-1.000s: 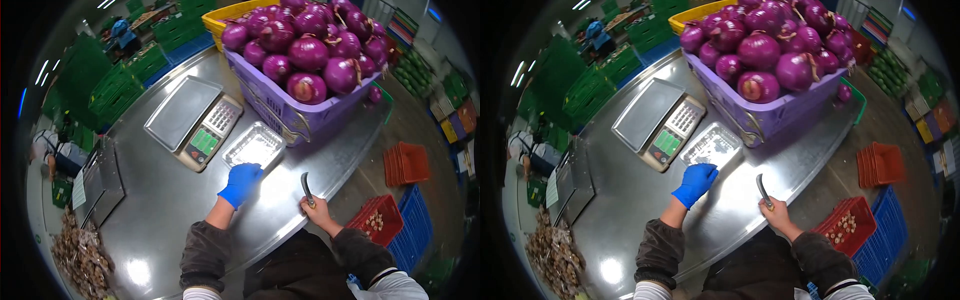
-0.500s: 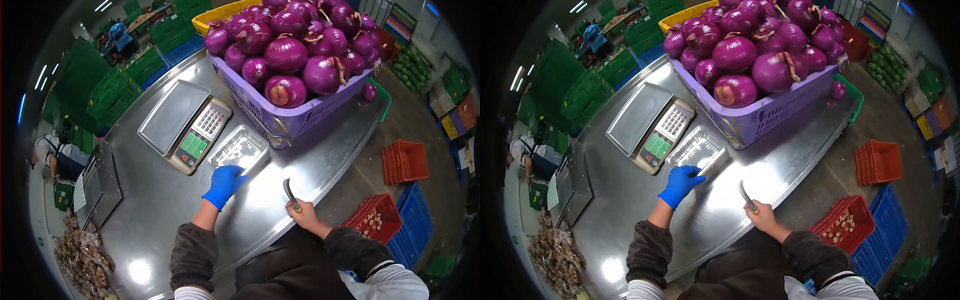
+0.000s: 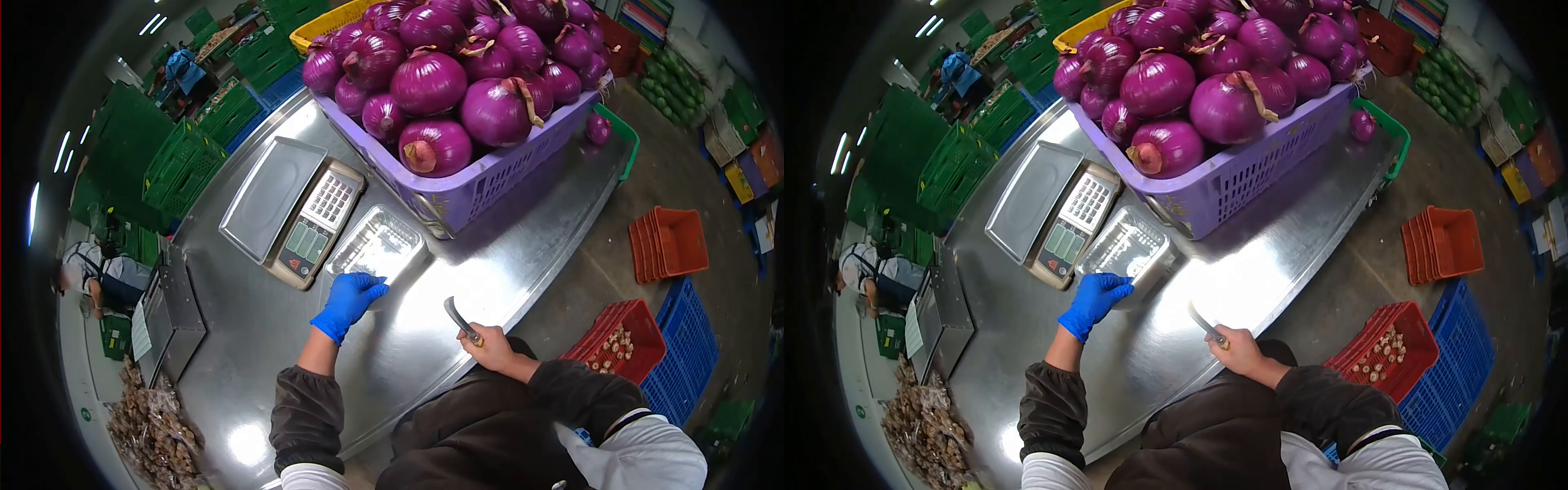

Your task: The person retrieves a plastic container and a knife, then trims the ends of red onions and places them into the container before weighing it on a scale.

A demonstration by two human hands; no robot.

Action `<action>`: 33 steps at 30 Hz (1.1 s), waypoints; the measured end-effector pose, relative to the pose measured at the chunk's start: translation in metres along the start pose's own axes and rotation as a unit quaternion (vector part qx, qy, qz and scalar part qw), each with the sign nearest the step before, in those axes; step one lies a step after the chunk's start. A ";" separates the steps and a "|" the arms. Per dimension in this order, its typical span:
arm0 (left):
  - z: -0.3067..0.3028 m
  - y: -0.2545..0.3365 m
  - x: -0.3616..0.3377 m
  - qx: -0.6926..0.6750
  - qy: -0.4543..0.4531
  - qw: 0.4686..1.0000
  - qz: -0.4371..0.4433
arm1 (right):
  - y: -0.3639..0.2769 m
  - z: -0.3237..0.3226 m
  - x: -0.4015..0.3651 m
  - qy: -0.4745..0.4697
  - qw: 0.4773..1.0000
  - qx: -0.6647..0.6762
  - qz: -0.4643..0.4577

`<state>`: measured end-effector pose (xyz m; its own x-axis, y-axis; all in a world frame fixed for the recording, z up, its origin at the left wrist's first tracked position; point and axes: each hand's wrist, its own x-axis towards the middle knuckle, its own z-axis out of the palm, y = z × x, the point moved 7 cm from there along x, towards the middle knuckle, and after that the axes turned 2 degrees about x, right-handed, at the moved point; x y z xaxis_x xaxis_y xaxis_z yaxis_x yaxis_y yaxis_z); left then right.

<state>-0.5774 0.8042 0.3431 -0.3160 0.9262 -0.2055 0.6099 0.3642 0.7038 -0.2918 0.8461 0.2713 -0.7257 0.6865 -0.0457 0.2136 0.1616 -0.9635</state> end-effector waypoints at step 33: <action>-0.015 -0.194 -0.226 0.305 0.324 0.861 -0.248 | 0.012 0.004 -0.005 -0.008 0.998 -0.032 0.054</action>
<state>-0.6351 0.5225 0.2629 -0.8663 0.4647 0.1831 0.4879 0.8658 0.1109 -0.2884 0.8419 0.2588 -0.7059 0.6914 -0.1538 0.3322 0.1315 -0.9340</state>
